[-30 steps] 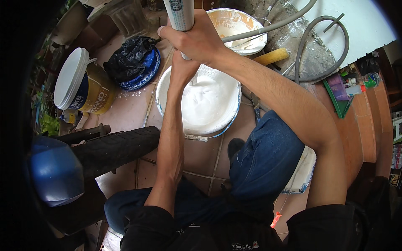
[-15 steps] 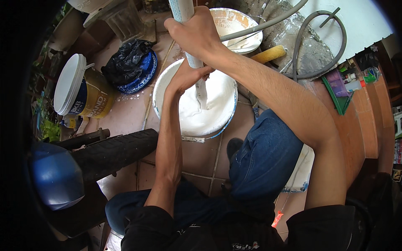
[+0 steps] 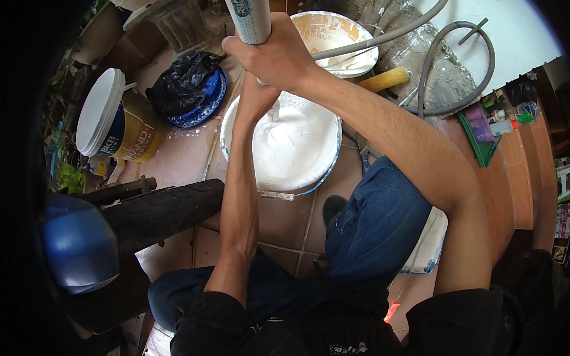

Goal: Manually mixing white paint in a plastic bucket using a PVC pipe.

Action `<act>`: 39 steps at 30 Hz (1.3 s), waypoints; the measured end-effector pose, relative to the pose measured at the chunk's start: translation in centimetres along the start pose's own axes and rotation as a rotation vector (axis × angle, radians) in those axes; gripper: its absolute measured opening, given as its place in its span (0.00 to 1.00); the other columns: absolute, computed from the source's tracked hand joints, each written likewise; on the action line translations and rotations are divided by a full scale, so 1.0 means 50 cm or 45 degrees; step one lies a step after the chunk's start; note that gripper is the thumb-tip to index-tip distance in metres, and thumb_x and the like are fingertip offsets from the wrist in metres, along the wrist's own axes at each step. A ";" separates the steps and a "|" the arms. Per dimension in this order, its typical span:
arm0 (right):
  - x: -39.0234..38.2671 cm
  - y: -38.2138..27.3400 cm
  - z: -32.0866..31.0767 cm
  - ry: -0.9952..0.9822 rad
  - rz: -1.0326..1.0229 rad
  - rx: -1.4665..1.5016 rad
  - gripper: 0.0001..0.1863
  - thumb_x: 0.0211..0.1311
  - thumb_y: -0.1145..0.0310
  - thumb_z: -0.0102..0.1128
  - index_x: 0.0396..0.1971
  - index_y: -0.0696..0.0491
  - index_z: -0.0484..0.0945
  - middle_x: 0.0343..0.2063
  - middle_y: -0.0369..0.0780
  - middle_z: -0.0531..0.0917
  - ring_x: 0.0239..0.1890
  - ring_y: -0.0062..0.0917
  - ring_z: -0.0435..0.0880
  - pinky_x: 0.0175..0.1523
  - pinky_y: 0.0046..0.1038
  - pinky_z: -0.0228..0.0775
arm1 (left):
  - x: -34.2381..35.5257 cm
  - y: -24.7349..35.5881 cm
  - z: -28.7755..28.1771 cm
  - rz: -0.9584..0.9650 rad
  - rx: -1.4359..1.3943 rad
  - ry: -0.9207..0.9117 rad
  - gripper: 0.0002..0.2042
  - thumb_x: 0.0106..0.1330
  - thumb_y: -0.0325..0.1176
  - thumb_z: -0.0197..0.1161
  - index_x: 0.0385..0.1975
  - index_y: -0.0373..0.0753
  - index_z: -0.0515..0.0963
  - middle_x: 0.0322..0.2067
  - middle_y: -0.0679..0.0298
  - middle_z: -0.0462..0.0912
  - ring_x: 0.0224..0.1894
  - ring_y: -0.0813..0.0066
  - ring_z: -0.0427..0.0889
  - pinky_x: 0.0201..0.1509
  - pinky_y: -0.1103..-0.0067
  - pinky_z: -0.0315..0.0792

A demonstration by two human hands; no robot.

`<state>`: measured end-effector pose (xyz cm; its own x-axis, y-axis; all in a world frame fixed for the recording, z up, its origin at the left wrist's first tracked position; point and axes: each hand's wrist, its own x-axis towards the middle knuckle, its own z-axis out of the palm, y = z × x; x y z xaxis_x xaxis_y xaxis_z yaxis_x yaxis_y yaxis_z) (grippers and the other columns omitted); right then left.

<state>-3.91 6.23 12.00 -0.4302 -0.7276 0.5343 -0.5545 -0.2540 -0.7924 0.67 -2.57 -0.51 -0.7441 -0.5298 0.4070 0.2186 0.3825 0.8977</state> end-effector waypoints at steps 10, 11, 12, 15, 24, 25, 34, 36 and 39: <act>0.003 0.008 -0.025 0.081 0.286 0.240 0.12 0.56 0.68 0.63 0.17 0.57 0.77 0.13 0.38 0.78 0.17 0.22 0.80 0.28 0.28 0.74 | -0.021 0.048 -0.030 -0.414 0.049 -0.640 0.13 0.56 0.35 0.70 0.31 0.32 0.79 0.23 0.59 0.83 0.27 0.70 0.83 0.36 0.73 0.76; 0.002 0.009 -0.029 0.084 0.305 0.177 0.12 0.55 0.68 0.62 0.16 0.57 0.77 0.12 0.39 0.78 0.17 0.22 0.80 0.28 0.28 0.74 | -0.023 0.046 -0.021 -0.416 0.052 -0.643 0.13 0.56 0.35 0.70 0.31 0.32 0.79 0.23 0.59 0.83 0.27 0.70 0.83 0.36 0.73 0.76; 0.002 0.006 -0.031 0.084 0.323 0.111 0.13 0.55 0.68 0.62 0.15 0.58 0.77 0.12 0.39 0.78 0.17 0.22 0.80 0.28 0.28 0.74 | -0.024 0.046 -0.011 -0.429 -0.015 -0.639 0.13 0.56 0.35 0.70 0.32 0.32 0.79 0.23 0.60 0.83 0.28 0.70 0.83 0.36 0.73 0.76; 0.004 -0.008 -0.044 0.175 0.344 -0.063 0.13 0.55 0.68 0.61 0.14 0.58 0.77 0.12 0.40 0.78 0.18 0.23 0.81 0.27 0.29 0.74 | -0.025 0.045 0.024 -0.435 -0.066 -0.609 0.13 0.57 0.35 0.70 0.34 0.32 0.79 0.23 0.61 0.83 0.29 0.72 0.84 0.37 0.73 0.76; -0.001 -0.077 -0.017 0.197 0.133 -0.245 0.13 0.60 0.69 0.60 0.20 0.64 0.79 0.14 0.43 0.80 0.19 0.26 0.83 0.25 0.34 0.72 | 0.001 0.023 0.062 0.044 -0.104 -0.079 0.18 0.63 0.36 0.68 0.47 0.28 0.82 0.39 0.45 0.89 0.46 0.52 0.89 0.48 0.64 0.79; -0.001 -0.059 -0.016 0.196 0.133 -0.246 0.13 0.60 0.69 0.60 0.20 0.64 0.79 0.14 0.43 0.80 0.19 0.26 0.83 0.25 0.34 0.72 | -0.001 0.026 0.057 0.044 -0.105 -0.078 0.18 0.63 0.36 0.68 0.47 0.28 0.82 0.39 0.45 0.89 0.46 0.52 0.89 0.48 0.64 0.79; 0.000 -0.015 -0.002 -0.052 -0.001 -0.018 0.16 0.60 0.63 0.65 0.18 0.59 0.80 0.15 0.40 0.80 0.19 0.23 0.81 0.30 0.29 0.75 | -0.002 0.012 -0.022 -0.029 0.144 -0.060 0.16 0.58 0.37 0.67 0.39 0.30 0.82 0.34 0.45 0.88 0.40 0.51 0.89 0.46 0.63 0.79; 0.000 -0.014 -0.004 0.004 0.029 0.066 0.14 0.59 0.66 0.65 0.18 0.58 0.79 0.15 0.39 0.80 0.19 0.22 0.81 0.29 0.28 0.75 | -0.004 0.020 -0.036 -0.086 0.152 -0.170 0.15 0.57 0.36 0.67 0.37 0.30 0.82 0.33 0.47 0.88 0.38 0.52 0.89 0.45 0.63 0.79; 0.002 -0.006 -0.014 0.019 0.145 0.182 0.13 0.58 0.67 0.64 0.18 0.57 0.79 0.14 0.39 0.80 0.18 0.22 0.81 0.29 0.27 0.75 | -0.008 0.037 -0.045 -0.287 0.206 -0.450 0.13 0.55 0.35 0.67 0.34 0.30 0.80 0.28 0.52 0.86 0.32 0.60 0.87 0.40 0.66 0.78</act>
<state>-4.25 6.68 12.51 -0.4955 -0.7478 0.4419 -0.3953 -0.2588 -0.8813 2.80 -3.38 1.38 -0.9379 -0.3334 0.0962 -0.0546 0.4157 0.9079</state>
